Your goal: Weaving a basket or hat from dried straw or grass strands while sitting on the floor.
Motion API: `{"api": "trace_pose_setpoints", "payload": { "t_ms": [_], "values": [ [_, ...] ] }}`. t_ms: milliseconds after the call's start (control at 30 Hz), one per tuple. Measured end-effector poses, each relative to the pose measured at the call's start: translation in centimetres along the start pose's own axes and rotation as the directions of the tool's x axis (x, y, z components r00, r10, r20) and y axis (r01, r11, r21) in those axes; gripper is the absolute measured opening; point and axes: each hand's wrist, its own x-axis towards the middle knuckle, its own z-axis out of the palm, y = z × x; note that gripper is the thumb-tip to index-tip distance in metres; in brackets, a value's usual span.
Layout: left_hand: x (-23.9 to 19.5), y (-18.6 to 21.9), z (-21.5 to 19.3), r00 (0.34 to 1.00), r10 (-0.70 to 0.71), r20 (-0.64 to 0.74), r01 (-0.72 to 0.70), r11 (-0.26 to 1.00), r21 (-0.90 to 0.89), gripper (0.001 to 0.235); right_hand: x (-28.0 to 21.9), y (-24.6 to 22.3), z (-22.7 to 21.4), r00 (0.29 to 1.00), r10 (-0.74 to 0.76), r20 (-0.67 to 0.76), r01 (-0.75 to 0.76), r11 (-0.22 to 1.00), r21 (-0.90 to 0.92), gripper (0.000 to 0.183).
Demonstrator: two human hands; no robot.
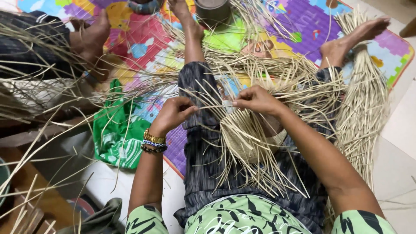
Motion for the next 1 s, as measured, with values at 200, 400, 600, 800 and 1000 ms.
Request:
{"api": "trace_pose_setpoints", "payload": {
  "t_ms": [200,400,600,800,1000],
  "values": [
    [-3.3,-7.7,2.1,0.967,-0.24,0.081,0.249,0.96,-0.132,0.014,1.0,5.1,2.4,1.0,-0.02,0.006,0.02,0.992,-0.125,0.009],
    [-3.0,-11.3,3.2,0.949,-0.315,-0.032,0.316,0.947,0.048,0.024,1.8,9.2,3.7,0.998,-0.068,-0.002,0.061,0.908,-0.413,0.012],
    [-2.0,-3.7,5.6,0.972,-0.235,0.033,0.235,0.936,-0.264,0.023,1.8,9.2,3.7,0.997,-0.075,-0.006,0.062,0.855,-0.516,0.016],
    [0.9,-6.3,13.8,0.976,-0.212,0.043,0.214,0.975,-0.056,0.023,1.6,9.1,4.0,0.987,-0.151,-0.047,0.102,0.833,-0.543,0.016],
    [-0.3,-2.5,14.0,0.951,-0.303,0.07,0.304,0.86,-0.411,0.035,1.5,9.3,4.8,0.97,-0.209,-0.124,0.102,0.813,-0.573,0.017]
  ]
}}
